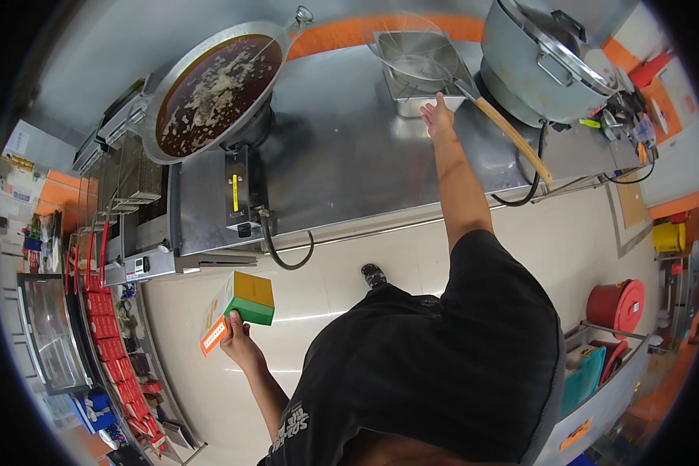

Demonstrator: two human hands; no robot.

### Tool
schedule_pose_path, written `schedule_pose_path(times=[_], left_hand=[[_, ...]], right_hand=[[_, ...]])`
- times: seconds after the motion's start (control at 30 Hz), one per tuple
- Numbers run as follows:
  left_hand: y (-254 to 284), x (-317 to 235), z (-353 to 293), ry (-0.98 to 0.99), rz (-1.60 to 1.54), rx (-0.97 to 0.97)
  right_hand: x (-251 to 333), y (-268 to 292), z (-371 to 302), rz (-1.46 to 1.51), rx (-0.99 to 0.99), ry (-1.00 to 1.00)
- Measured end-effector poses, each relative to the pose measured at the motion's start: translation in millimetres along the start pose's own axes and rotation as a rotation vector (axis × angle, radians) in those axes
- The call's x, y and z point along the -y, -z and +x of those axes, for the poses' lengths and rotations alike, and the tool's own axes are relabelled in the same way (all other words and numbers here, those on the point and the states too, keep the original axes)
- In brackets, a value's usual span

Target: The person assembles small rectangular boxes from flat cardboard pieces. They fold the flaps, align the edges, and secure the boxes using adhesive tape. The person handles multiple boxes sequentially, moving between a counter and a low stool.

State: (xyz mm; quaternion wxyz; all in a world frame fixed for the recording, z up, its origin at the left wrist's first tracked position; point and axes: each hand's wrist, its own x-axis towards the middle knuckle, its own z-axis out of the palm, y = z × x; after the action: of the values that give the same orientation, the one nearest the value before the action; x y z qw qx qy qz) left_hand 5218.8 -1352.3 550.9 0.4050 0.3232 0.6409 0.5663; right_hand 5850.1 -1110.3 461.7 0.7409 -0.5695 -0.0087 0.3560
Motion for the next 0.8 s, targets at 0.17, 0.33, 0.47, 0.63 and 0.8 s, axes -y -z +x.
schedule_pose_path(times=[0.17, 0.33, 0.47, 0.63, 0.8], left_hand=[[-4.8, -7.8, -4.6, -0.013, -0.036, -0.022], [4.9, -1.8, -2.7, 0.01, -0.061, -0.027], [8.9, 2.7, -2.0, 0.011, -0.069, -0.013], [9.8, 2.7, 0.6, 0.006, -0.094, 0.017], [19.0, 1.3, 0.1, 0.004, -0.105, 0.045]], right_hand=[[-6.3, -19.1, 26.0, 0.065, 0.063, 0.058], [-28.9, -25.3, 21.9, 0.098, 0.062, 0.087], [-52.0, -35.0, -20.0, 0.071, 0.094, 0.082], [-74.6, -49.6, -81.0, 0.119, 0.111, 0.065], [-98.6, -64.0, -121.8, 0.102, 0.137, 0.058]])
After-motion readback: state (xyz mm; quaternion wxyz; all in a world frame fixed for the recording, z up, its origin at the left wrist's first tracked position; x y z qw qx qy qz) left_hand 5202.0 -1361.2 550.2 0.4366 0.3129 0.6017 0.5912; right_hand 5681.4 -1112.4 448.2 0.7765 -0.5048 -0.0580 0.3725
